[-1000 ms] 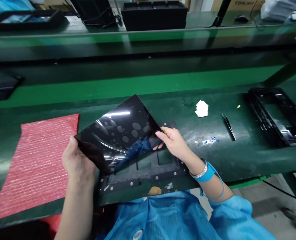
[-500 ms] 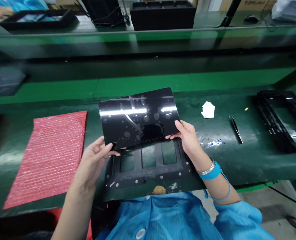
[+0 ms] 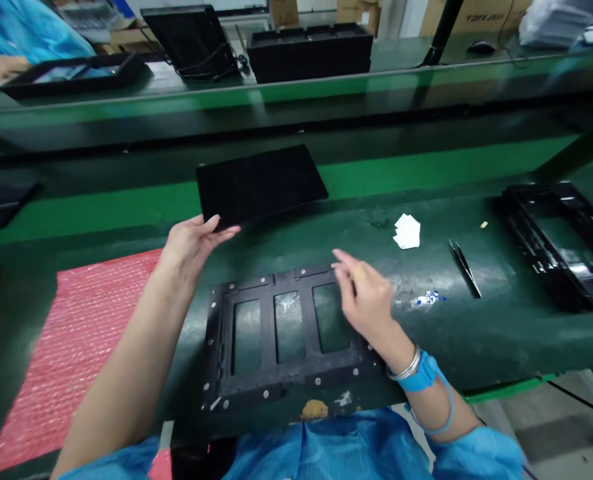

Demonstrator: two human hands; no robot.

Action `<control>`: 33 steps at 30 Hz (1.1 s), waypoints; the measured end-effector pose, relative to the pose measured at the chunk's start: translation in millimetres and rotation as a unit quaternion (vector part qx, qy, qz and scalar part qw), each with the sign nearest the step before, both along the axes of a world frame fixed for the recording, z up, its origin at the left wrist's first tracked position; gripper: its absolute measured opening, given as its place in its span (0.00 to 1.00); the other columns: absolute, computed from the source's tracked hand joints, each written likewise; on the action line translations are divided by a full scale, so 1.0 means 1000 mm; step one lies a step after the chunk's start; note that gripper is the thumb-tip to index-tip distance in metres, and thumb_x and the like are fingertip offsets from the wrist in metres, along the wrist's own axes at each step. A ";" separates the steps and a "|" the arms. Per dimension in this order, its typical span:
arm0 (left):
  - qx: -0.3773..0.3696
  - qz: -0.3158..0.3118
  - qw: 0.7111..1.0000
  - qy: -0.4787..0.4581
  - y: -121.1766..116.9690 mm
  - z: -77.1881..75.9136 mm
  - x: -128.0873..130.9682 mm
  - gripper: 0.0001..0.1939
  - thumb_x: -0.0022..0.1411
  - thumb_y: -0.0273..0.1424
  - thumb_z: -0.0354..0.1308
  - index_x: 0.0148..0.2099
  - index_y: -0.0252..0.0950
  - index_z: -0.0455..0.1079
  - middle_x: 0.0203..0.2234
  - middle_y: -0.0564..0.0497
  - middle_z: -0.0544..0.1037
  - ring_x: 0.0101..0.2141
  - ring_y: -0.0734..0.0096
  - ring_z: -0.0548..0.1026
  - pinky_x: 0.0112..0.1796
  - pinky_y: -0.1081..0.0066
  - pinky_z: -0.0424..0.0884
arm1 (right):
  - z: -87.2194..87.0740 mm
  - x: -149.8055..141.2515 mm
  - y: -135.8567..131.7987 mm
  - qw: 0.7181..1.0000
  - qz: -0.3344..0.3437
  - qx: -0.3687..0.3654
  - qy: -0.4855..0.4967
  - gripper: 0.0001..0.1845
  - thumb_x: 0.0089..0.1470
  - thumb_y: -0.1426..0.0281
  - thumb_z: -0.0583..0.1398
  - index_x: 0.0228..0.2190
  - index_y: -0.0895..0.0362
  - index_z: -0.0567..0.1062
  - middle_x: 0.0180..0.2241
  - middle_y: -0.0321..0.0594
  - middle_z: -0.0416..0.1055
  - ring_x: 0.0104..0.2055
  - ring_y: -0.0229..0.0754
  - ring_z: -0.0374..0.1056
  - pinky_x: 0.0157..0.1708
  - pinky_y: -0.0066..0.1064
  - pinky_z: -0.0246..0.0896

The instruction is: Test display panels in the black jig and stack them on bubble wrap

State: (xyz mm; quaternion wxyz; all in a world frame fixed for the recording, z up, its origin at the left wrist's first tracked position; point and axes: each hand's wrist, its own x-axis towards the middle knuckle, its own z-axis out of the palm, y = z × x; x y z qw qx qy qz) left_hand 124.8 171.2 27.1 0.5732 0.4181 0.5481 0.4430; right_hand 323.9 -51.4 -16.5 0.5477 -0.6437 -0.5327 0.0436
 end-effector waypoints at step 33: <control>-0.033 0.418 0.747 0.516 -0.220 -0.086 -0.277 0.11 0.66 0.33 0.48 0.48 0.35 0.64 0.45 0.43 0.71 0.49 0.51 0.71 0.53 0.51 0.68 | -0.001 0.002 -0.017 0.975 0.022 -0.010 -0.222 0.11 0.61 0.73 0.59 0.42 0.52 0.80 0.30 0.39 0.80 0.31 0.45 0.78 0.31 0.35 0.70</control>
